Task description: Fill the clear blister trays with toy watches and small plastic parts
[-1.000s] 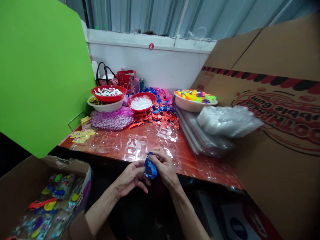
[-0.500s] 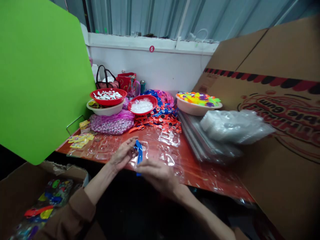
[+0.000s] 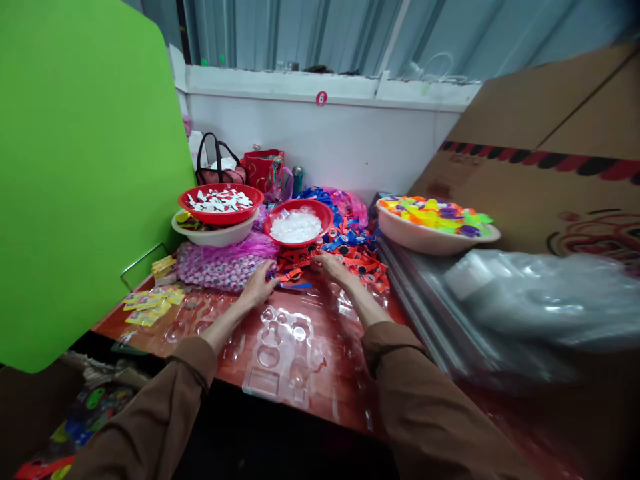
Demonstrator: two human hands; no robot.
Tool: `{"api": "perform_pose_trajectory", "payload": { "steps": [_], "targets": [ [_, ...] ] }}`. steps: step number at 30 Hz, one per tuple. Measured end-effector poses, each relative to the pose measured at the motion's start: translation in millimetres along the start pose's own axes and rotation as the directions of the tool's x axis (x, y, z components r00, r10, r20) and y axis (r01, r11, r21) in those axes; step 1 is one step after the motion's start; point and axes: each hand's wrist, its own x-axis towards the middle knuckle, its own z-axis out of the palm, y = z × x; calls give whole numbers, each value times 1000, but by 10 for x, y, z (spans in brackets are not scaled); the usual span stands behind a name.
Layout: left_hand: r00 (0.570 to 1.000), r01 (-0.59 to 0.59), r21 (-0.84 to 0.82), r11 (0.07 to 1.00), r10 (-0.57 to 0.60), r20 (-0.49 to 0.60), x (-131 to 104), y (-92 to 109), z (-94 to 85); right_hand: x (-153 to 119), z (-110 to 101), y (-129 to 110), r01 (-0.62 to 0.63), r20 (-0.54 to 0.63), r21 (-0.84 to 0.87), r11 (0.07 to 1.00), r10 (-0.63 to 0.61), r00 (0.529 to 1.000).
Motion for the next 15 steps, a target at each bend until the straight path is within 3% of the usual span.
{"api": "perform_pose_trajectory", "payload": {
  "steps": [2, 5, 9, 11, 13, 15],
  "targets": [
    [1000, 2, 23, 1000, -2, -4, -13, 26, -29, 60, -14, 94, -3, -32, 24, 1000, 4, 999],
    [999, 26, 2, 1000, -26, 18, -63, 139, -64, 109, -261, 242, -55, -214, 66, 996, 68, 974],
    [985, 130, -111, 985, -115, 131, -236, 344, 26, 109, -812, 325, -119, -477, 155, 981, 180, 860],
    [969, 184, -182, 966, -147, 200, -404, 467, 146, 61, -1082, 224, -82, -563, 231, 969, 202, 802],
    [937, 281, -323, 904, -186, 296, -631, 606, 300, -63, -1310, -12, 39, -627, 369, 928, 218, 748],
    [875, 436, -510, 741, -216, 434, -889, 752, 473, -317, -1479, -379, 186, -659, 494, 849, 226, 718]
  ]
}}
